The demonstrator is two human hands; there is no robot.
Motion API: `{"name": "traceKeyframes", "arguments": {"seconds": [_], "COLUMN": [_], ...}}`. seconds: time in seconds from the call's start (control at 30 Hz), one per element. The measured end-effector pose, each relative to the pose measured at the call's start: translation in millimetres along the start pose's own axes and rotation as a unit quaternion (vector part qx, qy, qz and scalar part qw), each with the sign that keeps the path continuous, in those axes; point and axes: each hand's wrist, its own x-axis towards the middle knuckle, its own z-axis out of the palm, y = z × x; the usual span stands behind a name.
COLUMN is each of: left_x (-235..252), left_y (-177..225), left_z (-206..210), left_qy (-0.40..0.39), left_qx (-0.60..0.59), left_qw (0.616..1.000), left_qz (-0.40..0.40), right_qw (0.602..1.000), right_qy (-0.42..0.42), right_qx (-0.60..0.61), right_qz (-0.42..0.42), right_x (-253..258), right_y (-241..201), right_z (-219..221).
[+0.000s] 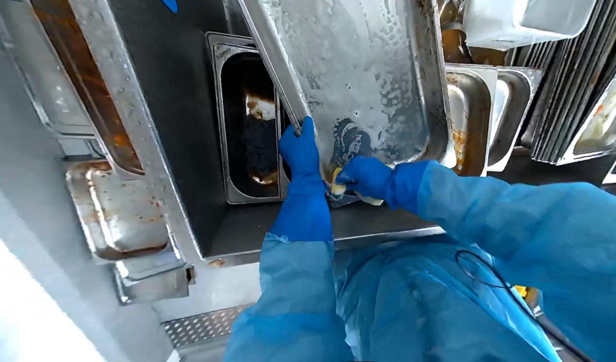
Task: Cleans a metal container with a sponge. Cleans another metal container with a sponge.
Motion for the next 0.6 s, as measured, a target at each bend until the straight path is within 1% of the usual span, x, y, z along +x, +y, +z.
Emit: {"name": "traceKeyframes", "arguments": {"seconds": [0.03, 0.1, 0.13, 0.17, 0.23, 0.27, 0.3, 0.37, 0.4, 0.43, 0.47, 0.5, 0.53, 0.57, 0.6], "left_x": [0, 4, 5, 6, 4, 2, 0, 2, 3, 6, 7, 6, 4, 1, 1], "left_y": [1, 5, 5, 3, 0, 2, 4, 9, 9, 7, 6, 4, 3, 5, 8], "left_z": [0, -3, -4, -3, 0, 2, 3, 3, 0, -1, -3, -2, 0, 1, 2], "left_qy": [-0.002, -0.016, -0.020, -0.019, -0.017, -0.021, -0.023, -0.031, -0.032, -0.030, -0.027, -0.022, -0.020, -0.022, -0.023], "left_qx": [-0.004, -0.009, -0.009, -0.006, 0.001, 0.006, 0.009, 0.003, -0.001, -0.007, -0.013, -0.016, -0.013, -0.006, 0.005], "left_qw": [1.000, 1.000, 1.000, 1.000, 1.000, 1.000, 1.000, 0.999, 0.999, 0.999, 0.999, 0.999, 0.999, 1.000, 1.000], "left_qz": [0.003, 0.008, 0.014, 0.018, 0.016, 0.013, 0.013, 0.015, 0.016, 0.018, 0.020, 0.023, 0.023, 0.017, 0.014], "right_qw": [1.000, 0.995, 0.992, 0.994, 0.998, 0.999, 1.000, 0.996, 0.994, 0.997, 0.999, 0.996, 0.989, 0.987, 0.992], "right_qy": [0.007, 0.067, 0.074, 0.054, -0.002, -0.021, -0.015, 0.048, 0.057, 0.028, -0.024, -0.075, -0.120, -0.133, -0.105], "right_qx": [0.002, 0.064, 0.093, 0.097, 0.047, 0.021, 0.014, 0.054, 0.068, 0.055, 0.016, -0.035, -0.075, -0.088, -0.068], "right_qz": [0.010, 0.035, 0.034, 0.018, -0.033, -0.030, -0.010, 0.054, 0.062, 0.048, 0.017, -0.016, -0.032, -0.036, -0.017], "right_x": [7, 20, 19, 15, 6, 7, 12, 25, 25, 21, 15, 9, 6, 6, 12], "right_y": [-3, -3, -1, 2, 10, 9, 6, 1, -1, 1, 5, 12, 14, 14, 10], "right_z": [-4, -4, -2, 0, -2, -8, -13, -15, -12, -8, -8, -10, -16, -20, -21]}}
